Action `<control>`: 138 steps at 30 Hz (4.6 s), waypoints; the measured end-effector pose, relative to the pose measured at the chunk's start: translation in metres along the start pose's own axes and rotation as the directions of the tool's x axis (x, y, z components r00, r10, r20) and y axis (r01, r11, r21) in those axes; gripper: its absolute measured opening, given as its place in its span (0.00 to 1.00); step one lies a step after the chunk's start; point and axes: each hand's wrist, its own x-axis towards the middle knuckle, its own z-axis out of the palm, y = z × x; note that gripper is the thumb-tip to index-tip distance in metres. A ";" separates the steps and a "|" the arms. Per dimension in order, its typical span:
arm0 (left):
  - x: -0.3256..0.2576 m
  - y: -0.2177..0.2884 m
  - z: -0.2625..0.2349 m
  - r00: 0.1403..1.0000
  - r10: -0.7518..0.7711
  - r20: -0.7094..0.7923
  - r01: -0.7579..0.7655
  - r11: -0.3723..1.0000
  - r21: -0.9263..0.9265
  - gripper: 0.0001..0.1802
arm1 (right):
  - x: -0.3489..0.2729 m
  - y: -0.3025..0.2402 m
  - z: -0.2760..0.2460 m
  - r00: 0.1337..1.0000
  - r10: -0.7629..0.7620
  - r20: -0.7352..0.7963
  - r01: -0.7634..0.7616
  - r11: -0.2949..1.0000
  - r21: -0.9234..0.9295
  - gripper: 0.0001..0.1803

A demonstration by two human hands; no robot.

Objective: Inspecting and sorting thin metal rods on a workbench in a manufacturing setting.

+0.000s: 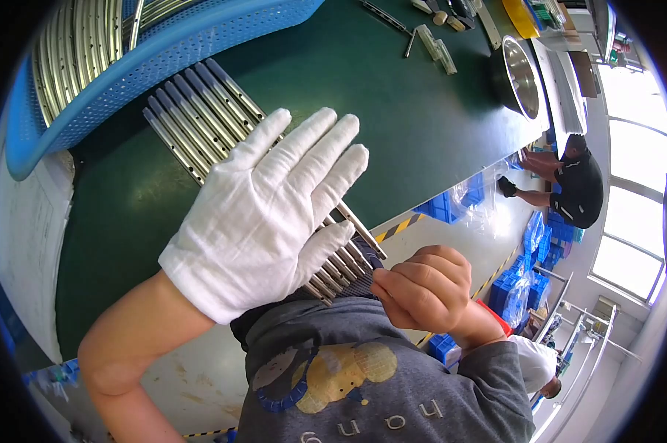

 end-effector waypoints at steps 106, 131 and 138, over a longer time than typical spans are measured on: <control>0.012 0.003 0.017 0.982 -0.053 -0.182 0.039 0.996 -0.081 0.28 | 0.010 -0.001 -0.006 0.977 0.125 0.172 -0.154 0.973 0.172 0.09; 0.011 0.003 0.023 0.974 -0.057 -0.217 0.036 0.995 -0.097 0.28 | 0.010 0.000 0.002 0.988 0.039 0.147 -0.056 0.992 0.117 0.10; 0.009 0.003 0.022 0.971 -0.045 -0.234 0.023 0.995 -0.096 0.28 | 0.006 -0.007 -0.001 0.989 0.036 0.145 -0.057 0.989 0.139 0.10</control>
